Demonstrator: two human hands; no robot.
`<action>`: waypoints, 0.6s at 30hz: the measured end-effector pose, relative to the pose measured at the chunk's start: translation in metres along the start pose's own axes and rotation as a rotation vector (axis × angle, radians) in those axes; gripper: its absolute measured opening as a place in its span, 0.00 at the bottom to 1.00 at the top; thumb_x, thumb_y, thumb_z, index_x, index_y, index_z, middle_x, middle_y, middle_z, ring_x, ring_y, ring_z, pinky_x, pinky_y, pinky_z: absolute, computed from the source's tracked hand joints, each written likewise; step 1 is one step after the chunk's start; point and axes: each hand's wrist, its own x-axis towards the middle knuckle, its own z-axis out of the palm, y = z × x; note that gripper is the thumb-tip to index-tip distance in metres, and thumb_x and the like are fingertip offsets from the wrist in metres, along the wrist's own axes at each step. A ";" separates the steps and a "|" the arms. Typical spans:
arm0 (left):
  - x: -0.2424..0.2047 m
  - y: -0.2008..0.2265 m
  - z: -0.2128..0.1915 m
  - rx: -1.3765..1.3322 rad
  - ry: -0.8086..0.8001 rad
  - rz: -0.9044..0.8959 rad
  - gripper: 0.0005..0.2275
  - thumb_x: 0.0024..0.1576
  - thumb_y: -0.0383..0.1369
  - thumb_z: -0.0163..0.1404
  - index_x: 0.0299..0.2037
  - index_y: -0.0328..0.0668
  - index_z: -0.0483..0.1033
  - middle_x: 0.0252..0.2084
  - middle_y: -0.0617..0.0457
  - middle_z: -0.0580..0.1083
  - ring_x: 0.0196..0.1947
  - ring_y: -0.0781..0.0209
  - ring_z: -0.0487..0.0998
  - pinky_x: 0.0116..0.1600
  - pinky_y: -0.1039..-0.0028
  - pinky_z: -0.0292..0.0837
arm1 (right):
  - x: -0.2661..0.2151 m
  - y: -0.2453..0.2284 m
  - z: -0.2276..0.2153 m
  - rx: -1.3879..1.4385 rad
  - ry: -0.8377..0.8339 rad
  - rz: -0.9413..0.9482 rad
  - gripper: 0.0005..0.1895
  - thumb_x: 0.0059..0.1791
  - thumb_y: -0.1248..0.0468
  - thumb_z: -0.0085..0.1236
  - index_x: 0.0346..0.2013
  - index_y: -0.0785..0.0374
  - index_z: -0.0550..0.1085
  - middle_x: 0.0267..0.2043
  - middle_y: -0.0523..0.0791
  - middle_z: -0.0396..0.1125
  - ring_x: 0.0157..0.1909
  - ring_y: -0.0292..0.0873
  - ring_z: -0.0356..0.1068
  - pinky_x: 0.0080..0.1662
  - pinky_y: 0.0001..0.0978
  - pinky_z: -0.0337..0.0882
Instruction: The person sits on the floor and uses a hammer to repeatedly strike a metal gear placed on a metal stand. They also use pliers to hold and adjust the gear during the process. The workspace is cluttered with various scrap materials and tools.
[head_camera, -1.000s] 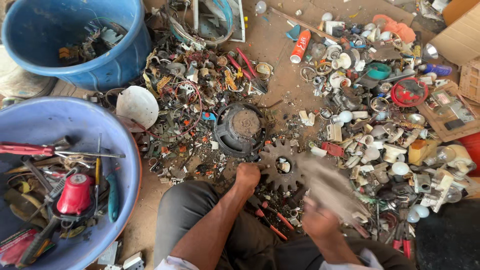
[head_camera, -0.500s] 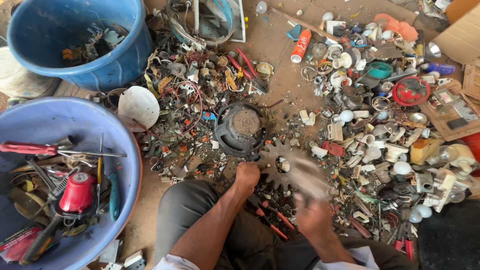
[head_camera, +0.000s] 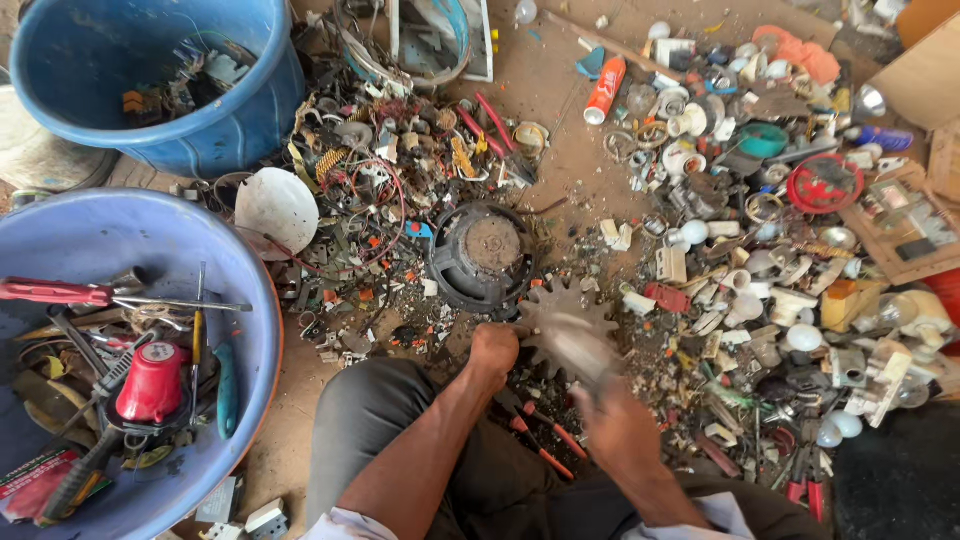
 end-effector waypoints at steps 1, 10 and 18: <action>0.001 0.002 0.000 0.368 -0.031 0.036 0.13 0.56 0.25 0.46 0.43 0.46 0.84 0.45 0.54 0.82 0.44 0.60 0.82 0.45 0.71 0.76 | 0.003 -0.002 0.002 -0.055 -0.145 0.108 0.20 0.53 0.49 0.53 0.37 0.65 0.70 0.21 0.51 0.68 0.19 0.48 0.68 0.24 0.42 0.68; 0.007 -0.006 0.015 -1.023 0.246 -0.103 0.14 0.57 0.20 0.44 0.43 0.36 0.86 0.43 0.50 0.84 0.41 0.56 0.84 0.42 0.69 0.78 | -0.011 -0.004 -0.021 0.533 0.373 -0.088 0.18 0.55 0.54 0.48 0.40 0.69 0.70 0.24 0.52 0.68 0.21 0.49 0.67 0.24 0.41 0.67; 0.028 0.009 -0.003 0.819 0.163 0.134 0.04 0.48 0.28 0.53 0.31 0.50 0.80 0.31 0.56 0.77 0.35 0.58 0.81 0.35 0.67 0.74 | 0.033 0.009 0.002 -0.110 -0.418 0.356 0.23 0.55 0.49 0.50 0.50 0.67 0.66 0.25 0.54 0.70 0.21 0.53 0.70 0.26 0.48 0.69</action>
